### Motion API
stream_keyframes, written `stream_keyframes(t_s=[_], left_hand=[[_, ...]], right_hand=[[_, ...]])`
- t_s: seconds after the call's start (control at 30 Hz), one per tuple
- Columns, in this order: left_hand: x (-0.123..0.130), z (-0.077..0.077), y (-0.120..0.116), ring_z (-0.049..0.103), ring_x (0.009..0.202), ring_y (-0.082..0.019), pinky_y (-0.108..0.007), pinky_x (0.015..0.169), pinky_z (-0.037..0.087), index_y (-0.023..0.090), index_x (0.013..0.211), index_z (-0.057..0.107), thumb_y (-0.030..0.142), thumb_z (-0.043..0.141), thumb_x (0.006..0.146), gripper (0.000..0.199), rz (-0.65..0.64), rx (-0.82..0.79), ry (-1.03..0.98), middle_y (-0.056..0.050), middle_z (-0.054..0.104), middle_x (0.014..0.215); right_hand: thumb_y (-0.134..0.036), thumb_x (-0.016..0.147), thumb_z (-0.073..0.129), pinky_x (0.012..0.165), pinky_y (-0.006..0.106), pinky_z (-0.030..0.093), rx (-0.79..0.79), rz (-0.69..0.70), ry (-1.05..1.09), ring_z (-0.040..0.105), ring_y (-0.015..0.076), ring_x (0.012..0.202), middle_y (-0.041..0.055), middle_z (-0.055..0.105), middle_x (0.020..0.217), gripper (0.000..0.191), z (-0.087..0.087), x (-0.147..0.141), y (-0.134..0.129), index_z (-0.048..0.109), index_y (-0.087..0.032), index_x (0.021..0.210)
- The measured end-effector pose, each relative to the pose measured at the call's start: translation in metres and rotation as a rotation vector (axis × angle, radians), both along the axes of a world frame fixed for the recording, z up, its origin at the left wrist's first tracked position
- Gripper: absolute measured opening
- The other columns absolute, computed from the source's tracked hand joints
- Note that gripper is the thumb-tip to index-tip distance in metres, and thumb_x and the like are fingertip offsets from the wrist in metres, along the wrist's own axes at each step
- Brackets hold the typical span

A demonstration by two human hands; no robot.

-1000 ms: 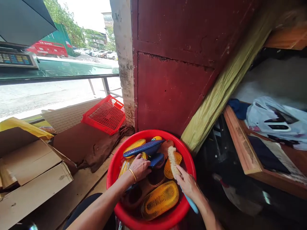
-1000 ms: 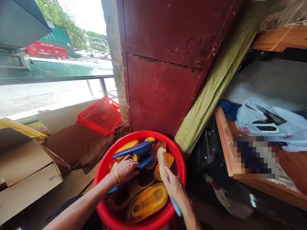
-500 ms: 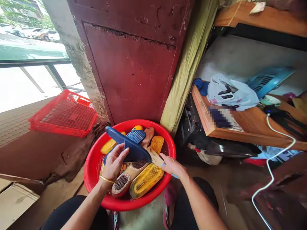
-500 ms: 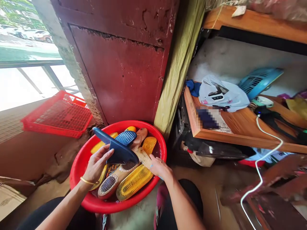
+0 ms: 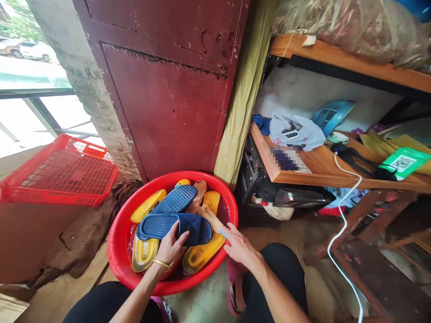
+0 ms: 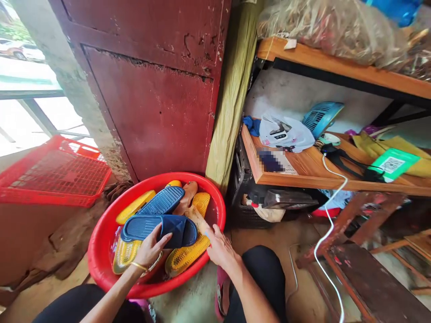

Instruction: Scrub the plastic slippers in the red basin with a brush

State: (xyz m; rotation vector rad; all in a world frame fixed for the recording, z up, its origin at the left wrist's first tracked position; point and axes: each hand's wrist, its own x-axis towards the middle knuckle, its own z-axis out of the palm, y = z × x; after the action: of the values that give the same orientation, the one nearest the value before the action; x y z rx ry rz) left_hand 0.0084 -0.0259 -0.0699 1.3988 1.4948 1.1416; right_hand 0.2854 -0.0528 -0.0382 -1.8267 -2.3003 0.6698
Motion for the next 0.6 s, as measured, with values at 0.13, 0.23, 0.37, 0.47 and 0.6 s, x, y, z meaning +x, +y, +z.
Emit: stream_keyframes(t_s=[0.13,0.23,0.37,0.47,0.6], left_hand=[[-0.005,-0.006,0.010,0.070,0.085,-0.028,-0.039,0.082,0.052,0.022,0.087,0.064,0.054,0.053,0.084,0.034,-0.150,0.018,0.282,-0.008,0.074,0.082],[-0.005,-0.004,0.013,0.068,0.075,-0.026,-0.035,0.074,0.049,0.025,0.071,0.057,0.049,0.052,0.084,0.027,-0.154,0.004,0.274,-0.005,0.068,0.068],[-0.001,0.001,0.013,0.066,0.069,-0.024,-0.033,0.069,0.047,0.026,0.065,0.055,0.047,0.057,0.082,0.027,-0.089,0.004,0.242,-0.004,0.066,0.063],[0.004,0.005,0.009,0.064,0.068,-0.023,-0.031,0.067,0.047,0.024,0.064,0.056,0.051,0.058,0.083,0.033,-0.036,0.011,0.222,-0.003,0.066,0.062],[0.010,0.010,-0.001,0.065,0.075,-0.023,-0.030,0.068,0.050,0.021,0.070,0.062,0.057,0.072,0.074,0.038,0.045,-0.094,-0.074,-0.003,0.069,0.068]], right_hand=[[-0.008,0.093,0.038,0.112,0.039,0.040,0.057,-0.103,-0.129,0.034,0.0280,0.148,0.0119,0.037,0.161,0.069,-0.014,-0.022,-0.029,0.033,-0.026,0.160],[-0.009,0.096,0.034,0.112,0.037,0.040,0.108,-0.084,-0.174,0.033,0.0279,0.148,0.0135,0.048,0.154,0.066,-0.015,-0.034,-0.031,0.031,-0.021,0.161],[-0.021,0.100,0.039,0.107,0.037,0.046,0.176,-0.018,-0.193,0.052,0.0274,0.133,0.0137,0.059,0.143,0.062,-0.021,-0.040,-0.019,0.029,-0.019,0.161],[-0.025,0.100,0.041,0.106,0.041,0.047,0.211,-0.006,-0.239,0.058,0.0295,0.126,0.0156,0.063,0.138,0.060,-0.034,-0.042,-0.013,0.035,-0.018,0.159],[-0.022,0.099,0.040,0.105,0.044,0.048,0.232,-0.072,-0.245,0.056,0.0318,0.131,0.0160,0.062,0.140,0.057,-0.049,-0.043,-0.013,0.040,-0.021,0.157]])
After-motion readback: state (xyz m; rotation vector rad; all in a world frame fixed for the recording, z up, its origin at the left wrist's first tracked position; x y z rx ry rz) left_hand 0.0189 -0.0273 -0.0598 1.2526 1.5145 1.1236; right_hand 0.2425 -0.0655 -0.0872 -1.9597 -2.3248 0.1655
